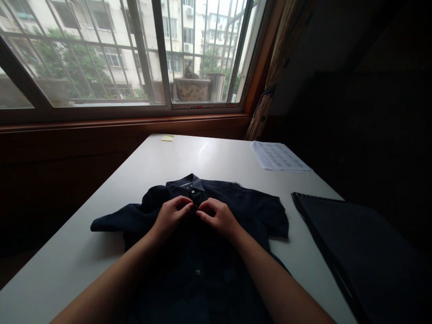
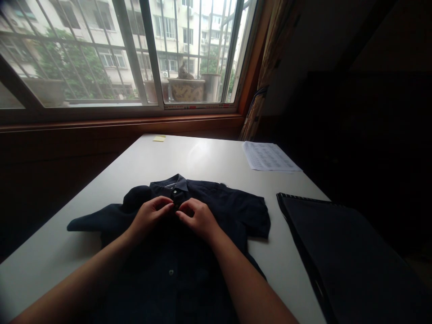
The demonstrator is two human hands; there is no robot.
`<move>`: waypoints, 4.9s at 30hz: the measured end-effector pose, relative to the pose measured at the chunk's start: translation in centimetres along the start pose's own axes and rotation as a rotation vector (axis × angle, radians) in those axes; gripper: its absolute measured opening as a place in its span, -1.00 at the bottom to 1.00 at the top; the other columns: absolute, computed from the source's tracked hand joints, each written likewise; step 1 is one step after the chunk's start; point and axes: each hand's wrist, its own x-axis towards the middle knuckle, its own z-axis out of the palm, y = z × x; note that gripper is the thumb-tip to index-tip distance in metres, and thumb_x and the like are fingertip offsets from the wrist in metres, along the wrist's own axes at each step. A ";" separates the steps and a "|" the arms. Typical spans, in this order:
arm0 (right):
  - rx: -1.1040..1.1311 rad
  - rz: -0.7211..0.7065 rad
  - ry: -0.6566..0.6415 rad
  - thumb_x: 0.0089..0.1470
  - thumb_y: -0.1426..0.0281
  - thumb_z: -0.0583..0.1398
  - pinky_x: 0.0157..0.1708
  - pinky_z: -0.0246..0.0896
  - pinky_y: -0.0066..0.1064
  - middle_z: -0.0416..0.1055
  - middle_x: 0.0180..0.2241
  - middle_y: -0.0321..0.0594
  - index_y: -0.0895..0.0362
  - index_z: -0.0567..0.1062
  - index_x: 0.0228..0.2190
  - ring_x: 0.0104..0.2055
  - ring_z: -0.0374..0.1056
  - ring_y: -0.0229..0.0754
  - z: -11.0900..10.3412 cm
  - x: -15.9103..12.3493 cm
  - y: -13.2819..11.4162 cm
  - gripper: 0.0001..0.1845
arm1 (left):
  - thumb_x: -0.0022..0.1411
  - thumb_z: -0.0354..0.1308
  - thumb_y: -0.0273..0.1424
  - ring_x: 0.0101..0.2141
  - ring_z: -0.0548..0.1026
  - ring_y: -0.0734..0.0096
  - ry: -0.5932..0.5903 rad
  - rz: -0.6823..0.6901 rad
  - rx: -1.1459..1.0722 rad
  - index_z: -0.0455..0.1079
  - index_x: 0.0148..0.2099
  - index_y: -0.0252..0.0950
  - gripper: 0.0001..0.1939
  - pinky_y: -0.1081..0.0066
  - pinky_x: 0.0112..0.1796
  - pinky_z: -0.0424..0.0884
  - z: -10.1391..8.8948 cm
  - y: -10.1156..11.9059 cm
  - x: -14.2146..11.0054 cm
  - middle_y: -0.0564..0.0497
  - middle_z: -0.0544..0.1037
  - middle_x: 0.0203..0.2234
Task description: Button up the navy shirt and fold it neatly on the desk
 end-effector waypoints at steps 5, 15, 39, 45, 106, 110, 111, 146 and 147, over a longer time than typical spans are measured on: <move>0.001 -0.054 -0.049 0.23 0.39 0.20 -0.25 0.27 -0.38 0.50 -0.32 -0.23 0.09 0.60 -0.23 -0.28 0.43 -0.19 0.1 -0.1 0.2 -0.84 | 0.21 0.27 -0.30 -0.17 0.58 0.26 -0.033 0.048 0.014 0.49 -0.07 -0.24 -0.76 0.36 -0.14 0.49 0.2 -0.3 0.0 -0.01 0.62 -0.20; -0.080 -0.016 0.091 0.17 0.46 0.22 -0.19 0.27 -0.35 0.48 -0.35 -0.26 0.09 0.57 -0.33 -0.25 0.42 -0.17 0.2 0.1 0.3 -0.90 | 0.19 0.24 -0.42 -0.26 0.57 0.32 0.036 0.019 0.089 0.47 -0.14 -0.24 -0.84 0.39 -0.22 0.46 0.5 0.0 -0.1 0.04 0.60 -0.29; -0.386 -0.083 -0.048 0.18 0.39 0.24 0.03 0.26 -0.14 0.43 -0.12 -0.15 -0.06 0.61 -0.09 -0.06 0.27 -0.02 0.9 -0.2 0.8 -0.73 | 0.11 0.13 -0.55 -0.35 0.50 0.35 0.092 0.091 0.229 0.41 -0.27 -0.25 -0.86 0.42 -0.30 0.35 1.2 -1.1 0.3 0.05 0.53 -0.39; -0.395 -0.096 -0.017 0.16 0.41 0.24 0.02 0.27 -0.12 0.44 -0.13 -0.14 0.04 0.53 -0.10 -0.06 0.28 -0.01 1.0 -0.2 1.0 -0.75 | 0.09 0.13 -0.56 -0.32 0.51 0.35 0.110 0.118 0.238 0.42 -0.27 -0.25 -0.85 0.42 -0.26 0.36 1.2 -1.5 0.5 0.04 0.54 -0.37; -0.040 0.204 0.208 0.16 0.32 0.21 -0.25 0.28 -0.32 0.48 -0.37 -0.23 0.10 0.60 -0.37 -0.29 0.44 -0.10 0.0 -5.9 -2.4 -0.83 | 0.20 0.13 -0.63 -0.17 0.50 0.23 -0.433 0.515 0.534 0.47 -0.03 -0.16 -0.64 0.34 -0.11 0.41 -0.6 3.7 -4.1 -0.03 0.54 -0.11; -0.030 0.196 0.215 0.17 0.31 0.21 -0.26 0.28 -0.33 0.47 -0.36 -0.23 0.09 0.59 -0.36 -0.28 0.43 -0.10 0.0 -6.0 -2.5 -0.83 | 0.31 0.05 -0.61 -0.23 0.46 0.26 -0.389 0.526 0.684 0.47 -0.07 -0.21 -0.72 0.33 -0.18 0.42 -0.1 2.3 -4.7 -0.06 0.52 -0.18; -0.030 0.195 0.217 0.16 0.31 0.22 -0.26 0.28 -0.33 0.47 -0.36 -0.23 0.09 0.59 -0.35 -0.28 0.43 -0.10 0.0 -6.0 -2.5 -0.84 | 0.33 0.04 -0.60 -0.24 0.45 0.26 -0.380 0.522 0.697 0.47 -0.08 -0.21 -0.74 0.34 -0.20 0.42 -0.1 2.0 -4.8 -0.06 0.52 -0.20; 0.158 0.253 0.085 0.16 0.27 0.25 -0.25 0.24 -0.39 0.49 -0.38 -0.25 0.11 0.66 -0.34 -0.27 0.43 -0.15 0.3 -6.5 -3.5 -0.79 | 0.43 0.04 -0.44 -0.46 0.31 0.42 -0.107 0.946 0.799 0.42 -0.22 -0.31 -0.84 0.38 -0.46 0.29 0.4 1.6 -4.8 0.04 0.44 -0.44; 0.160 0.256 0.085 0.16 0.27 0.26 -0.25 0.24 -0.39 0.50 -0.38 -0.25 0.11 0.66 -0.34 -0.27 0.44 -0.15 0.3 -6.5 -3.5 -0.79 | 0.43 0.04 -0.44 -0.46 0.31 0.42 -0.107 0.944 0.799 0.42 -0.23 -0.31 -0.83 0.38 -0.46 0.29 0.5 1.5 -4.8 0.04 0.44 -0.44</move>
